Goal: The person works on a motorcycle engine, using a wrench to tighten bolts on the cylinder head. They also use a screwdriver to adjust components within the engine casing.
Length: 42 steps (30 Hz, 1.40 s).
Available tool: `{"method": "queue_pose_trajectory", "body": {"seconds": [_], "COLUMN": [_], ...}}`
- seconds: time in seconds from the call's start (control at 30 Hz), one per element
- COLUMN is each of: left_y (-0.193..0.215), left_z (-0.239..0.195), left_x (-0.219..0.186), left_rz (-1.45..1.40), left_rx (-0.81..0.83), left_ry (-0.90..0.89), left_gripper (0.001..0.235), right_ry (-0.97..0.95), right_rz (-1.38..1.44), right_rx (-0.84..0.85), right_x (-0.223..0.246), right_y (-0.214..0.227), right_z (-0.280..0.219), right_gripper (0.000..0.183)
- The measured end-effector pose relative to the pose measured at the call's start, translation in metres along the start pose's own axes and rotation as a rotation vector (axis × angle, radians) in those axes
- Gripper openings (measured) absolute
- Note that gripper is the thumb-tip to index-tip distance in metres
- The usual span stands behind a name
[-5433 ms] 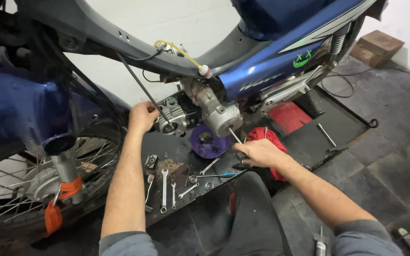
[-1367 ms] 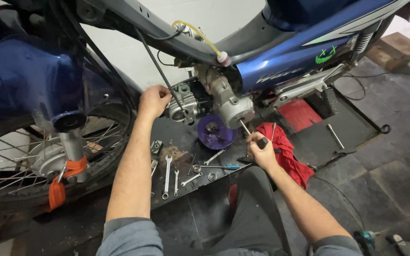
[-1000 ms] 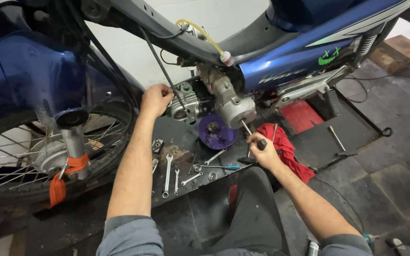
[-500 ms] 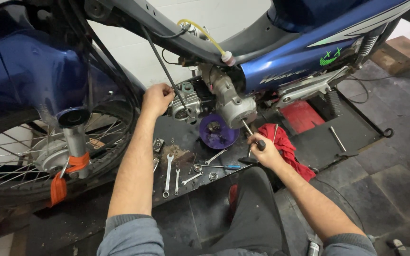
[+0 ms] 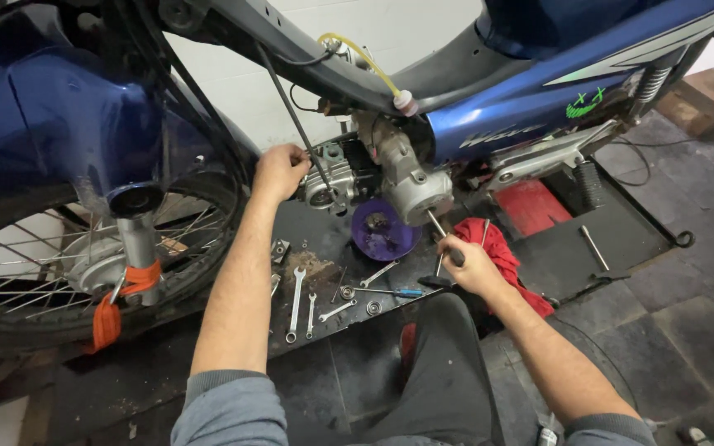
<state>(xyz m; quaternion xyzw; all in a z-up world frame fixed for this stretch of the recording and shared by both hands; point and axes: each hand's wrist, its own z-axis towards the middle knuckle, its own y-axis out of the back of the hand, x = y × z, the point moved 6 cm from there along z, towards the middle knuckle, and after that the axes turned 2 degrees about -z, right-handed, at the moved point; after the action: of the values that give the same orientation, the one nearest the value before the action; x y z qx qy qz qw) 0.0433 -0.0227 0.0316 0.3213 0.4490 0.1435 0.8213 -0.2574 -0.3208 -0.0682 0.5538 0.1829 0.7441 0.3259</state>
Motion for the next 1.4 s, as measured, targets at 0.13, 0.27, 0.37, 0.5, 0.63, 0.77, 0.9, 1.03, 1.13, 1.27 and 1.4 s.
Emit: {"method": "queue_pose_trajectory", "body": {"seconds": [0.13, 0.27, 0.37, 0.5, 0.63, 0.77, 0.9, 1.03, 1.13, 1.27, 1.4], "left_y": [-0.002, -0.002, 0.001, 0.000, 0.002, 0.002, 0.003, 0.001, 0.000, 0.001, 0.000], "left_z": [0.001, 0.000, 0.000, -0.003, -0.002, -0.002, -0.002, 0.000, 0.001, 0.001, 0.002], "left_x": [0.004, 0.002, 0.000, 0.002, -0.002, 0.000, -0.005, -0.001, 0.002, 0.000, 0.002], "left_rz": [-0.033, -0.025, -0.028, -0.054, -0.054, -0.026, -0.016, -0.011, -0.055, -0.043, -0.025], "left_rx": [0.003, 0.015, -0.006, -0.006, -0.011, 0.001, -0.001, -0.006, -0.016, -0.026, -0.007], "left_ry": [0.015, 0.015, 0.043, 0.018, 0.028, 0.037, 0.002, 0.015, -0.004, -0.028, 0.007], "left_gripper": [0.021, 0.021, 0.021, 0.022, 0.021, 0.021, 0.022, 0.022, 0.022, 0.021, 0.021], "right_ry": [0.036, 0.142, 0.206, 0.142, 0.131, 0.125, 0.088, 0.084, 0.068, 0.066, 0.084], "right_rz": [-0.128, -0.312, -0.389, -0.310, -0.233, -0.191, -0.190, -0.176, -0.221, -0.252, -0.278], "right_rx": [0.032, 0.043, 0.060, 0.093, 0.082, 0.095, 0.102, 0.129, 0.156, 0.161, 0.154], "right_x": [0.021, 0.017, 0.017, 0.017, 0.017, 0.022, 0.024, 0.024, 0.029, 0.031, 0.038], "right_y": [0.007, 0.005, 0.001, -0.002, -0.001, 0.000, 0.001, 0.002, 0.002, 0.004, 0.006], "right_z": [0.001, 0.003, 0.003, 0.002, 0.002, 0.005, 0.004, 0.005, 0.006, 0.006, 0.007], "right_gripper": [0.019, 0.023, 0.026, 0.025, 0.024, 0.024, 0.021, 0.018, 0.018, 0.019, 0.022]}}
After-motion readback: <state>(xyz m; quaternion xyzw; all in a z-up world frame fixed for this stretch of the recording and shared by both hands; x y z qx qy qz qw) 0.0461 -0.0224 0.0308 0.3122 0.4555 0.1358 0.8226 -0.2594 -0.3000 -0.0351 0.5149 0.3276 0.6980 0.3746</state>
